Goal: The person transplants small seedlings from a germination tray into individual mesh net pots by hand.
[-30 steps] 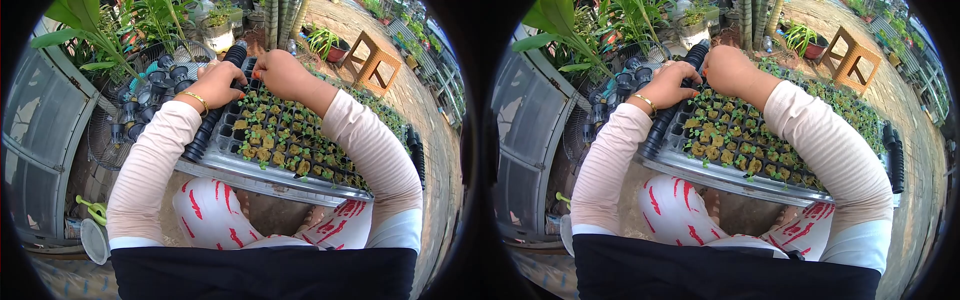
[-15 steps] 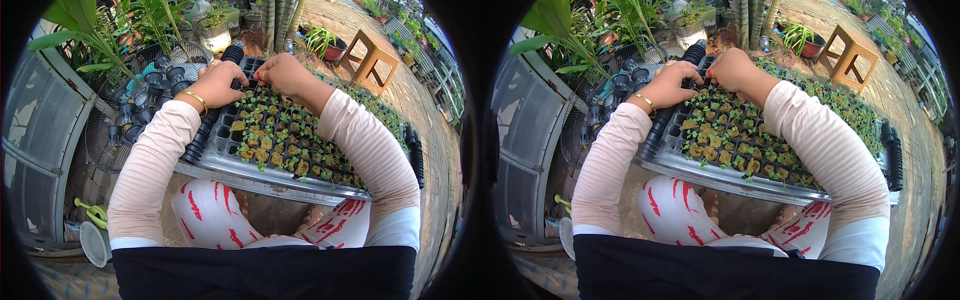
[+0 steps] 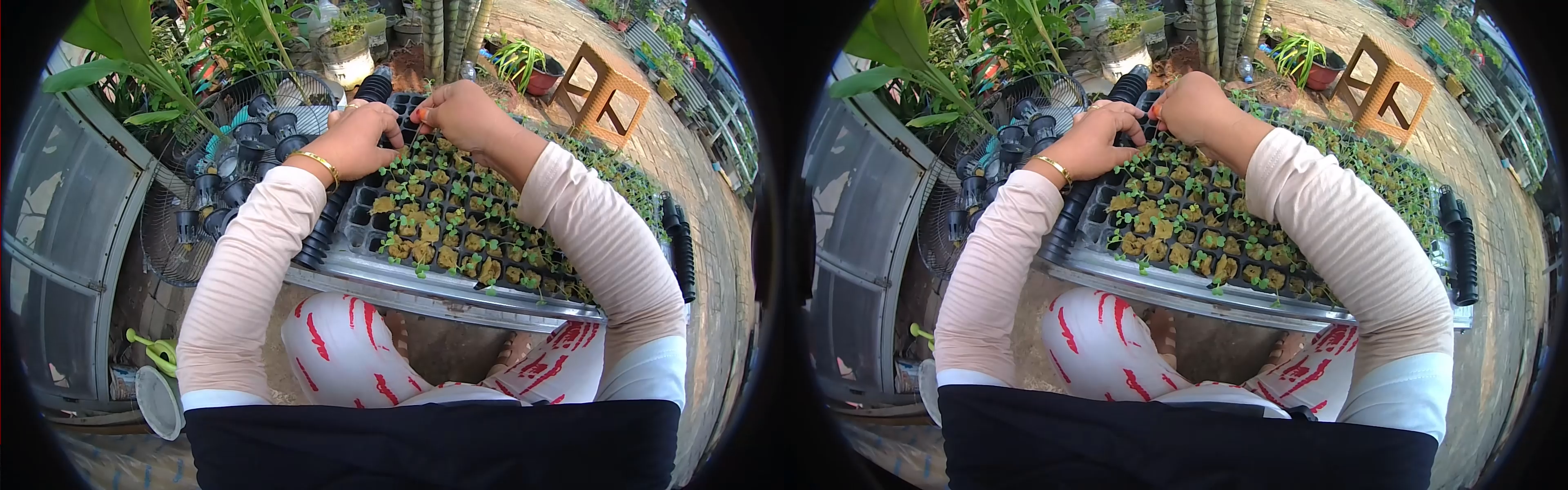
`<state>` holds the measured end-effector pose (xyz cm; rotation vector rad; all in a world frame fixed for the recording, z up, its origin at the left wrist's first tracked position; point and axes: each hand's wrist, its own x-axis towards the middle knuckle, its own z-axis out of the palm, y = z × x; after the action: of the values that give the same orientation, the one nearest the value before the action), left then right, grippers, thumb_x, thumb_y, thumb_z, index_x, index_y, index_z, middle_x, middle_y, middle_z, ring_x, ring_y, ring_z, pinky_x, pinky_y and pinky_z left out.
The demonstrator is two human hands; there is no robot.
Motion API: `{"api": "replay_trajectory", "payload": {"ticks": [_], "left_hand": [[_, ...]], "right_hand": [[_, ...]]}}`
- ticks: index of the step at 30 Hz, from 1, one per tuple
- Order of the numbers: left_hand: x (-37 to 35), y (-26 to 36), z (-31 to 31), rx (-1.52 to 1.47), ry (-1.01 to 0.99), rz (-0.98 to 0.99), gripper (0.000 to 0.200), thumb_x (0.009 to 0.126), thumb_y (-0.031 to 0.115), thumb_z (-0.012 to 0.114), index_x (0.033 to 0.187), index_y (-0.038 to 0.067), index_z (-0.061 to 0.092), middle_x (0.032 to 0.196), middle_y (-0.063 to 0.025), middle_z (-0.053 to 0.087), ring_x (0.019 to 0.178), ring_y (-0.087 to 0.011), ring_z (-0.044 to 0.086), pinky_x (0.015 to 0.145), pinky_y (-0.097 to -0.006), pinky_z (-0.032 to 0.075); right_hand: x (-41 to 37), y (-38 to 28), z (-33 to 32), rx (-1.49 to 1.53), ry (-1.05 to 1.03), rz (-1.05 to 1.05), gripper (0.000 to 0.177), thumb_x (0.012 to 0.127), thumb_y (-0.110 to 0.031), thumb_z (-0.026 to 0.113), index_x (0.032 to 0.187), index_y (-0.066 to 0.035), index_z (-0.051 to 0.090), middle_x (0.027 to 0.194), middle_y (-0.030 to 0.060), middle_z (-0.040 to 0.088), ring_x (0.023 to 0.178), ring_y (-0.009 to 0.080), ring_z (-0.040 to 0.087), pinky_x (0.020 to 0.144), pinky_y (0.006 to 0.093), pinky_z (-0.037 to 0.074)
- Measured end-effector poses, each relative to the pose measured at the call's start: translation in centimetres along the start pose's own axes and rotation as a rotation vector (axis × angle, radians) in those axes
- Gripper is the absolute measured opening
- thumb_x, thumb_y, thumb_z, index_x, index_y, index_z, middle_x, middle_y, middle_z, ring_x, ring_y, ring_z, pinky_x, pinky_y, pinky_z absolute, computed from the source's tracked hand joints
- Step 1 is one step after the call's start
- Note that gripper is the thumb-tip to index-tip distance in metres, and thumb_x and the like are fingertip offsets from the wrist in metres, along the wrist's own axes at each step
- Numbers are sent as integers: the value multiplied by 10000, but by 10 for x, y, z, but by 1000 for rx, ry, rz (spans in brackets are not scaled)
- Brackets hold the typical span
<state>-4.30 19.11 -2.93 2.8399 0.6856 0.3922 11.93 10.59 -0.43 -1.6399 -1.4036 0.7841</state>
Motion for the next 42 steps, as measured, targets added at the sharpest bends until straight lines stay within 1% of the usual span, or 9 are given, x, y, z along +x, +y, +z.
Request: {"api": "replay_trajectory", "payload": {"ticks": [6,17,21,24,26,27,30,37,42], "left_hand": [[3,-1,1,4,-9,14,148,714,159,692,857,137,663,1213,-72,550,1167,-269,450,970,-417,292],[7,-5,-7,-58,-90,-1,179,738,209,682,882,107,654,1249,-122,526,1186,-296,446,1010,-426,287],[5,4,-10,-4,-102,-37,181,736,219,690,874,107,659,1244,-123,529,1178,-292,453,1001,-421,300],[6,9,-13,54,-108,-39,162,736,222,693,853,112,666,1239,-114,534,1173,-290,456,977,-411,319],[7,11,-13,75,-125,-67,151,734,223,695,826,108,664,1207,-106,554,1152,-289,467,942,-401,340],[7,11,-12,74,-126,-68,151,734,223,695,826,108,664,1207,-106,554,1152,-289,467,942,-401,340],[9,7,-8,39,-166,-100,146,730,212,693,814,98,659,1180,-94,572,1127,-286,478,919,-396,347],[8,3,-1,-7,-70,-58,119,727,176,672,793,82,641,1133,-78,592,1100,-276,493,926,-417,352],[8,-3,-1,-42,-53,-23,123,729,175,672,790,75,634,1151,-97,587,1095,-282,503,938,-419,356]], "right_hand": [[1,3,-1,12,6,-28,148,830,-25,575,885,89,652,780,104,649,686,134,588,645,249,467],[-2,-12,-17,-286,161,-142,197,834,-127,607,910,41,673,752,85,660,675,124,591,645,269,471],[-2,-12,-18,-298,137,-133,184,825,-136,621,882,28,681,722,87,655,667,114,586,627,277,468],[2,-9,-10,-464,133,-149,165,812,-147,633,862,-1,692,714,104,655,651,138,598,612,291,465],[1,-11,-4,-625,75,-106,193,794,-165,551,888,-174,719,905,71,678,879,265,627,788,478,338],[-2,-11,1,-694,163,-176,168,814,-214,618,855,-77,707,743,88,666,682,221,621,680,360,456],[-2,-16,2,-660,132,-140,178,822,-237,606,858,-96,709,745,68,669,712,220,628,718,378,450],[3,-4,4,-735,122,-114,157,824,-216,605,848,-102,711,757,49,678,715,200,631,695,361,460],[11,7,5,-411,54,-92,164,830,-141,606,848,1,687,717,68,659,661,130,599,600,275,454]]}}
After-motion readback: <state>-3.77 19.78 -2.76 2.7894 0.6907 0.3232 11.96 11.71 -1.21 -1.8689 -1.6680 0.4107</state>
